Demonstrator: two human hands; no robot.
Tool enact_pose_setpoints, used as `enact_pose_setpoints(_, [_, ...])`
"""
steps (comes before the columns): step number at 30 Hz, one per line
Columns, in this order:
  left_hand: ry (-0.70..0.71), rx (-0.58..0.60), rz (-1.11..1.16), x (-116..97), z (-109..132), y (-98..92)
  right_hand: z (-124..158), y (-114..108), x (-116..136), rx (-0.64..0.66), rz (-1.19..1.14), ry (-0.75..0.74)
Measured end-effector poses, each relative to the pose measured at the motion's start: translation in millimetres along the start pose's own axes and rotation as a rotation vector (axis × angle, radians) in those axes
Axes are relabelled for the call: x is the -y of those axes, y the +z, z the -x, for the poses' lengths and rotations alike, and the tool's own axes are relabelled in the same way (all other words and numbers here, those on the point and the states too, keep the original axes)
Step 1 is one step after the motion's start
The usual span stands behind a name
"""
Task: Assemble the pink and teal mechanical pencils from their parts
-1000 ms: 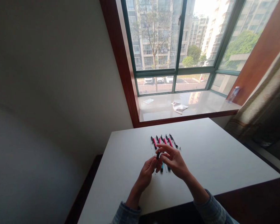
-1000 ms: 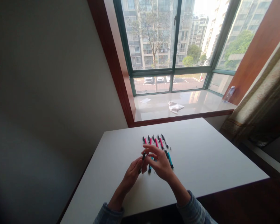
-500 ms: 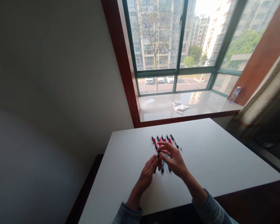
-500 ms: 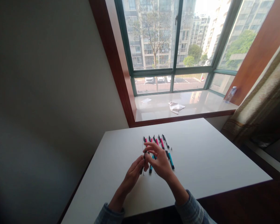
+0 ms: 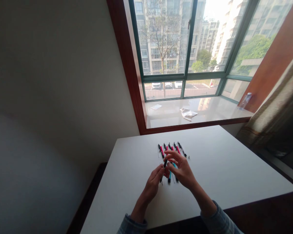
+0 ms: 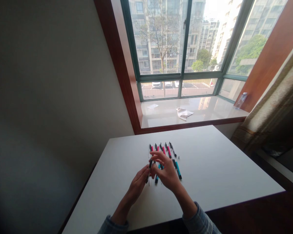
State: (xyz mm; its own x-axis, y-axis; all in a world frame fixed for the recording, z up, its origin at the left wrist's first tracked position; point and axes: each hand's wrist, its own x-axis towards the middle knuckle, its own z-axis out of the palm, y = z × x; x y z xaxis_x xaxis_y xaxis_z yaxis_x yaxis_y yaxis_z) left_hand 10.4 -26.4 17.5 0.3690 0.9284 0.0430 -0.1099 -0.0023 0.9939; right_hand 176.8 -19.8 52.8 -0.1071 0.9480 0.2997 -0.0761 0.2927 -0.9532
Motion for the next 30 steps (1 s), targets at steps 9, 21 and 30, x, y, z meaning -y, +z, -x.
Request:
enact_pose_setpoints(9, [0.003,0.011,0.012,0,-1,1.0,1,1,0,-0.004,-0.005,-0.013])
enact_pose_setpoints(21, [-0.008,-0.046,-0.019,5,-1,-1.7,2,1,-2,-0.051,0.034,0.007])
enact_pose_setpoints(30, [0.000,0.035,0.069,-6,1,0.7,0,4,6,-0.040,0.008,-0.040])
